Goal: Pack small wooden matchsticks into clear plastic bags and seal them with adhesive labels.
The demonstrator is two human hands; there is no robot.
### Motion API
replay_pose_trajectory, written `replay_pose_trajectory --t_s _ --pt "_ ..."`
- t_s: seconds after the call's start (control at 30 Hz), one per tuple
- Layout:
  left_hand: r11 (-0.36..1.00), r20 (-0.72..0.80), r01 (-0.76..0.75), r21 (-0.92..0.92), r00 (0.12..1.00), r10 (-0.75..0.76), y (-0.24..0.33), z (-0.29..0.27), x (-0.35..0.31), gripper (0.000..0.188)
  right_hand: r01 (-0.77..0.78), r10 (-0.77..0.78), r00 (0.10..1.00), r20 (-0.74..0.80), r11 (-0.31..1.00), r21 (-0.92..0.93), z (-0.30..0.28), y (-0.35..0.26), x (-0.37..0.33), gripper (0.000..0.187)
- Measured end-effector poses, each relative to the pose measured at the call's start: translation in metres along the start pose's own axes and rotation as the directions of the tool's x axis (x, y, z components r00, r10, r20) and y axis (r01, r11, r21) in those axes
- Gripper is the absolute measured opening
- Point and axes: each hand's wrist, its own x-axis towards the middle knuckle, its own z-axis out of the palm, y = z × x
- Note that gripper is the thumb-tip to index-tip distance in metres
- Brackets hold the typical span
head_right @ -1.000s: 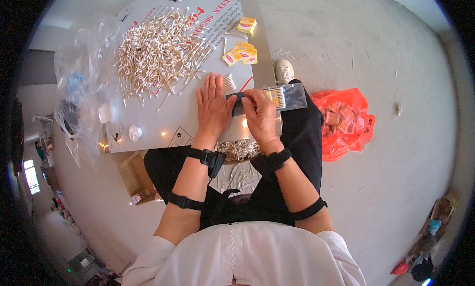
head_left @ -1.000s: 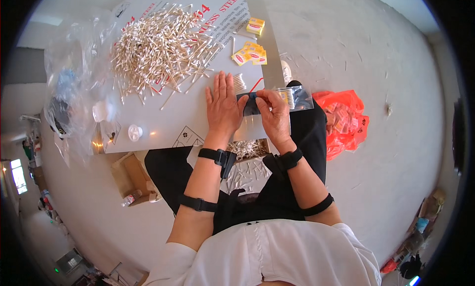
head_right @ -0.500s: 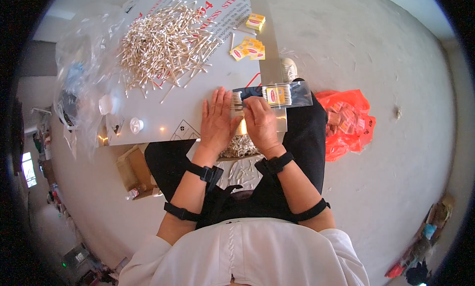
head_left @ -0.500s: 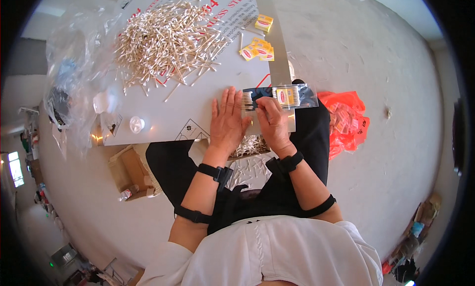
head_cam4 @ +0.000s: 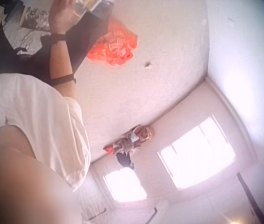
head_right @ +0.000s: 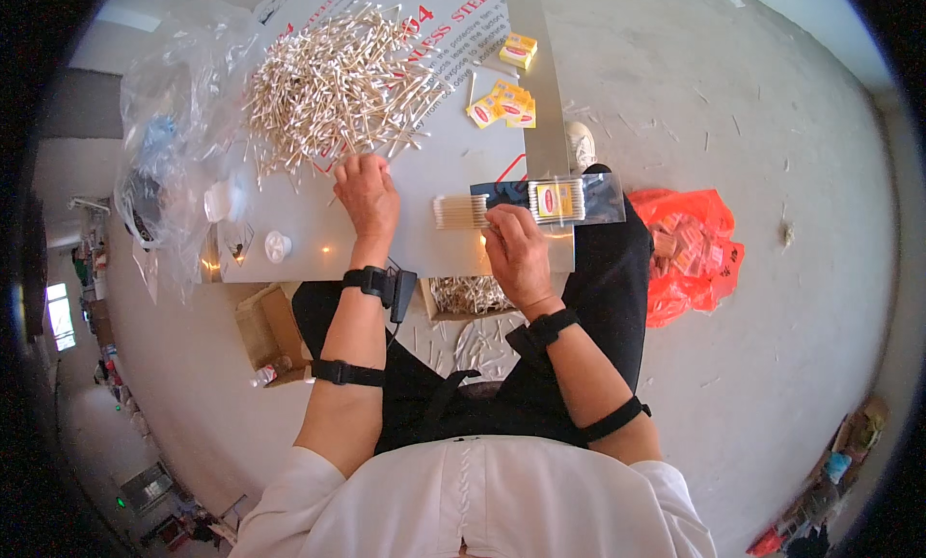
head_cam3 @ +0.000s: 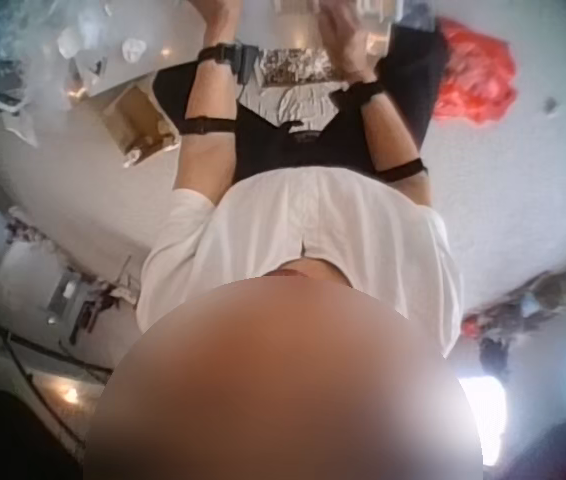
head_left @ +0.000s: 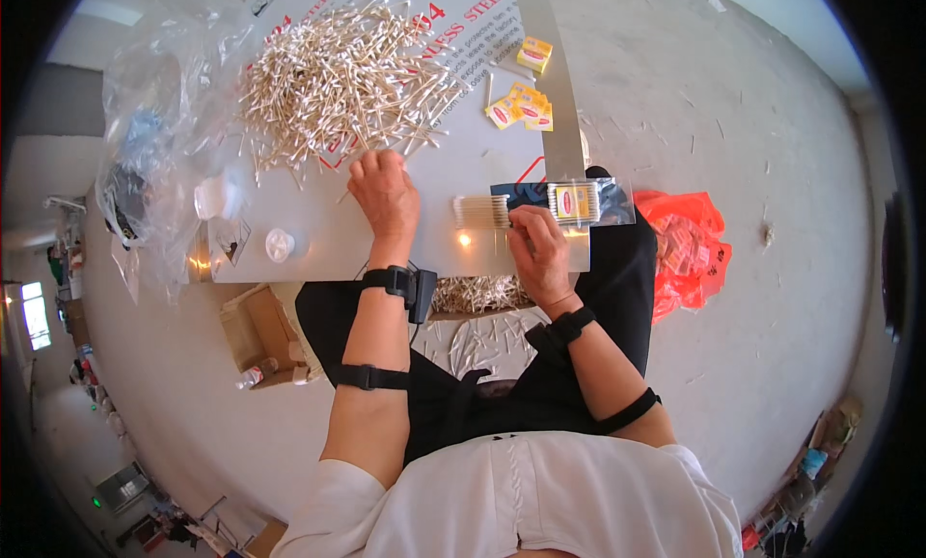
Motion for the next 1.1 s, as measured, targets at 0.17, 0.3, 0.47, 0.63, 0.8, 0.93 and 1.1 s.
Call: replay_pose_trajectory --t_s 0.17,0.3,0.47,0.63,0.8,0.93,1.1 --pt "0.94 0.045 -0.251 -0.231 0.962 0.268 0.028 0.004 -0.022 0.018 -0.001 0.001 1.0 0.014 1.0 -0.024 -0.002 0.004 -0.001 0.018" --pt "0.912 0.06 -0.237 -0.336 0.96 0.272 0.03 -0.004 -0.02 0.019 0.02 -0.018 0.999 0.027 0.999 -0.046 -0.004 0.006 -0.002 0.018" --pt "0.995 0.015 -0.012 -0.103 1.0 0.013 0.008 0.001 0.02 0.015 0.029 -0.028 0.999 0.025 0.999 -0.029 -0.001 0.003 0.0 0.019" --pt "0.999 0.145 0.002 0.047 0.989 -0.009 0.006 0.009 0.024 0.011 0.031 -0.031 0.999 0.019 0.999 0.008 -0.002 0.004 0.0 0.019" --pt "0.998 0.292 -0.052 -0.046 0.954 0.064 0.017 -0.001 -0.001 0.01 0.061 -0.061 0.998 0.005 0.998 -0.013 -0.003 0.006 0.0 0.018" --pt "0.965 0.277 -0.113 -0.238 0.944 0.179 0.021 -0.011 0.002 0.011 0.036 -0.036 0.999 0.016 0.999 -0.017 -0.003 0.005 0.0 0.017" --pt "0.849 0.256 -0.365 -0.382 0.841 0.477 0.027 -0.015 0.013 0.014 0.08 -0.08 0.997 0.003 0.997 -0.023 -0.003 0.003 0.001 0.017"
